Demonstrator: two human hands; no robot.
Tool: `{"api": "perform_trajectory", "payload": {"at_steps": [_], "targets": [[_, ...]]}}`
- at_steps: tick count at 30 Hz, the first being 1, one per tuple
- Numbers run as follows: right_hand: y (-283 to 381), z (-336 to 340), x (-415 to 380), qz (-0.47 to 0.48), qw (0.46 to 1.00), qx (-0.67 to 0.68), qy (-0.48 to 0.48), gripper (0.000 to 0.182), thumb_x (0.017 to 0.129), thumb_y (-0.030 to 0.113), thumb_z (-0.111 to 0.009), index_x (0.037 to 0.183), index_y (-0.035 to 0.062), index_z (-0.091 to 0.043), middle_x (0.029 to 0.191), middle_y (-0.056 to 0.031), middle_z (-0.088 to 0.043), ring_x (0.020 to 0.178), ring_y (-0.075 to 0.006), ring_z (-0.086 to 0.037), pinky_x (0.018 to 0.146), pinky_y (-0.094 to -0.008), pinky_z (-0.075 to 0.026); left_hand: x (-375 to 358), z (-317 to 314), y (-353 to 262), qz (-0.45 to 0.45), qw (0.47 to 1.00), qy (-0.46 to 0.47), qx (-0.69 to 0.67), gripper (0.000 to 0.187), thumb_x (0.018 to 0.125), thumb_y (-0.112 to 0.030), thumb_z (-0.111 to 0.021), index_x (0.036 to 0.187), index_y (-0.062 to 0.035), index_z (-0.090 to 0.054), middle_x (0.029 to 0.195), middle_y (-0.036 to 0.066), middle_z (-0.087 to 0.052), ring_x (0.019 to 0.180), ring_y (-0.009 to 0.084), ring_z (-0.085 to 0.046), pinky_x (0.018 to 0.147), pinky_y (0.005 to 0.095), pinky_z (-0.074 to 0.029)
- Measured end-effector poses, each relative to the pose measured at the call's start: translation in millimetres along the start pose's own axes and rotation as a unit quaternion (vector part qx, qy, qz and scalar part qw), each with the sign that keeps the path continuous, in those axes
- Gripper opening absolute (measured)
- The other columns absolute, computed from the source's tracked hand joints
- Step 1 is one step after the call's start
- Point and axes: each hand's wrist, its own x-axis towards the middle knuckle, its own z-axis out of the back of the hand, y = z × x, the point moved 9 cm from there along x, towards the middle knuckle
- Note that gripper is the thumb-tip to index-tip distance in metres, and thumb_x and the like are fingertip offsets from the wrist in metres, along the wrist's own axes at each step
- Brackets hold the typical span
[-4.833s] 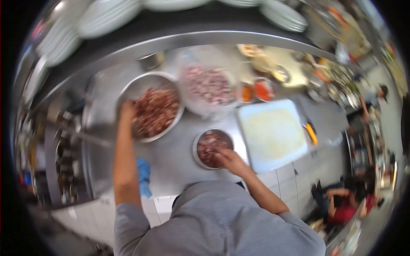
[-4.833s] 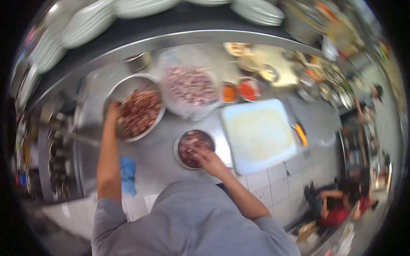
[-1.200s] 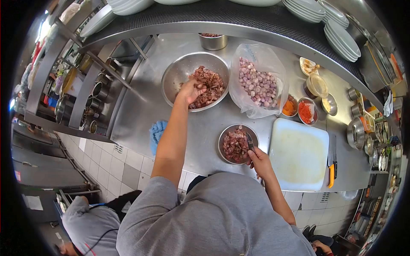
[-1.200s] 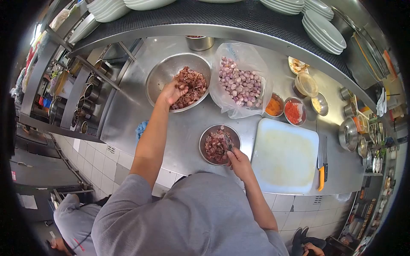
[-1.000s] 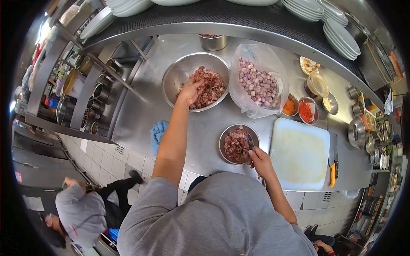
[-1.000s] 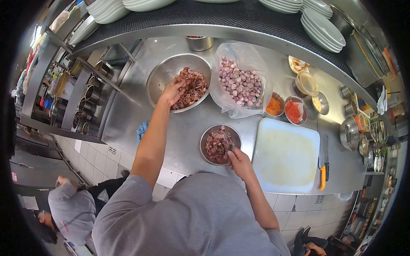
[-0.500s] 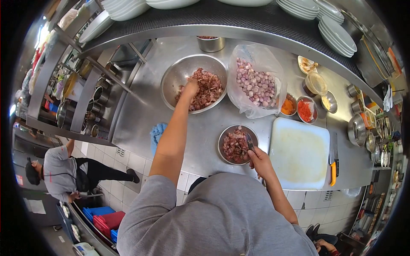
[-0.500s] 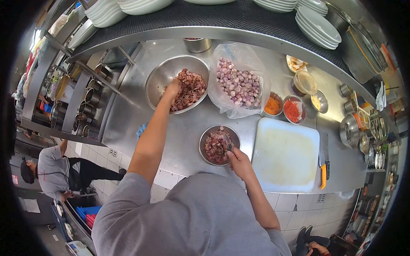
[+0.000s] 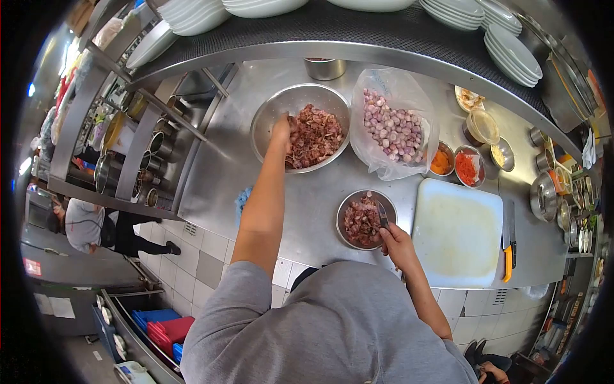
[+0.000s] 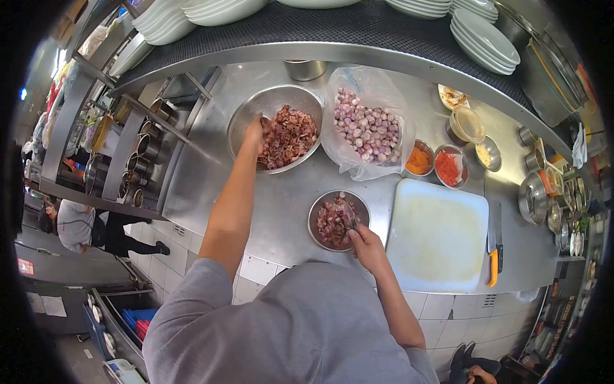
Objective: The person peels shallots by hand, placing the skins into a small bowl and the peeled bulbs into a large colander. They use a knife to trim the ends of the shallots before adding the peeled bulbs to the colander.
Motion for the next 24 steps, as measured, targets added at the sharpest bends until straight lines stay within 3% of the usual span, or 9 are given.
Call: {"api": "perform_trajectory", "payload": {"at_steps": [2, 5, 8, 10, 14, 17, 19, 23, 24], "targets": [[-2, 0, 0, 0.005, 1.0, 0.001, 0.001, 0.015, 0.1, 0.017, -0.05, 0.099, 0.0052, -0.06, 0.078, 0.0003, -0.064, 0.055, -0.0055, -0.049, 0.049, -0.0229, -0.044, -7, -9, 4, 0.022, 0.998, 0.031, -0.056, 0.02, 0.097, -0.03, -0.056, 0.096, -0.01, -0.055, 0.074, 0.002, -0.054, 0.046, 0.0109, -0.04, 0.038, 0.0257, -0.028], [0, 2, -2, 0.003, 1.0, 0.004, -0.006, 0.015, 0.1, 0.017, -0.05, 0.1, 0.0051, -0.06, 0.078, 0.0001, -0.064, 0.055, -0.0055, -0.049, 0.049, -0.0229, -0.044, 6, -13, 5, -0.058, 0.994, 0.094, -0.009, 0.025, 0.097, -0.034, -0.054, 0.096, -0.0089, -0.055, 0.084, 0.008, -0.059, 0.054, 0.0137, -0.049, 0.046, 0.0254, -0.036], [-1, 3, -4, -0.003, 1.0, 0.011, -0.013, 0.015, 0.1, 0.016, -0.05, 0.1, 0.0048, -0.06, 0.077, -0.0001, -0.064, 0.054, -0.0056, -0.049, 0.049, -0.023, -0.044, 1, -21, -2, -0.08, 0.981, 0.17, 0.044, 0.029, 0.099, -0.038, -0.049, 0.092, -0.0107, -0.054, 0.079, 0.006, -0.06, 0.045, 0.012, -0.043, 0.039, 0.0267, -0.03], [-3, 3, -4, -0.003, 1.0, 0.014, -0.013, 0.015, 0.1, 0.016, -0.05, 0.1, 0.0047, -0.06, 0.077, -0.0002, -0.064, 0.054, -0.0056, -0.049, 0.049, -0.023, -0.044, -27, -20, -16, -0.061, 0.99, 0.08, 0.094, 0.031, 0.1, -0.039, -0.046, 0.083, -0.0128, -0.05, 0.057, 0.0, -0.045, 0.04, 0.012, -0.032, 0.036, 0.0294, -0.024], [-8, 3, -2, -0.003, 1.0, 0.002, -0.009, 0.018, 0.1, 0.018, -0.051, 0.106, 0.0055, -0.061, 0.08, -0.0002, -0.064, 0.053, -0.0061, -0.047, 0.05, -0.0236, -0.043, -8, -3, -3, -0.044, 0.997, -0.014, 0.054, 0.033, 0.1, -0.04, -0.042, 0.079, -0.0148, -0.048, 0.05, -0.002, -0.038, 0.038, 0.0116, -0.027, 0.036, 0.029, -0.023], [-4, 3, -2, -0.001, 1.0, 0.005, -0.01, 0.018, 0.1, 0.018, -0.051, 0.105, 0.0051, -0.061, 0.079, -0.0004, -0.064, 0.054, -0.0063, -0.047, 0.05, -0.0235, -0.043, -6, -10, 3, -0.009, 0.996, 0.047, 0.082, 0.031, 0.101, -0.038, -0.039, 0.081, -0.0149, -0.047, 0.056, -0.001, -0.044, 0.042, 0.0114, -0.03, 0.038, 0.0283, -0.024], [-4, 2, -4, -0.005, 1.0, 0.009, -0.013, 0.018, 0.1, 0.019, -0.051, 0.105, 0.0047, -0.061, 0.079, -0.0005, -0.064, 0.054, -0.0064, -0.047, 0.05, -0.0235, -0.043, -8, -14, 10, 0.039, 0.998, 0.056, 0.005, 0.033, 0.1, -0.036, -0.038, 0.079, -0.0148, -0.05, 0.07, -0.001, -0.057, 0.046, 0.0112, -0.037, 0.04, 0.0286, -0.026], [-7, 4, -2, -0.007, 1.0, -0.007, -0.015, 0.018, 0.1, 0.018, -0.051, 0.105, 0.0051, -0.061, 0.078, -0.0003, -0.064, 0.054, -0.0062, -0.047, 0.05, -0.0235, -0.043, 6, -9, 13, 0.02, 0.996, 0.081, -0.039, 0.027, 0.1, -0.03, -0.042, 0.086, -0.013, -0.057, 0.074, -0.001, -0.059, 0.052, 0.0128, -0.044, 0.045, 0.0273, -0.033], [-8, 4, -2, -0.006, 1.0, -0.005, -0.013, 0.017, 0.1, 0.018, -0.051, 0.105, 0.0051, -0.061, 0.078, -0.0002, -0.064, 0.054, -0.0062, -0.047, 0.05, -0.0236, -0.043, 9, -4, 13, -0.009, 0.998, 0.058, 0.018, 0.021, 0.1, -0.027, -0.044, 0.096, -0.0115, -0.058, 0.083, 0.002, -0.063, 0.059, 0.0143, -0.051, 0.048, 0.0277, -0.039]]}}
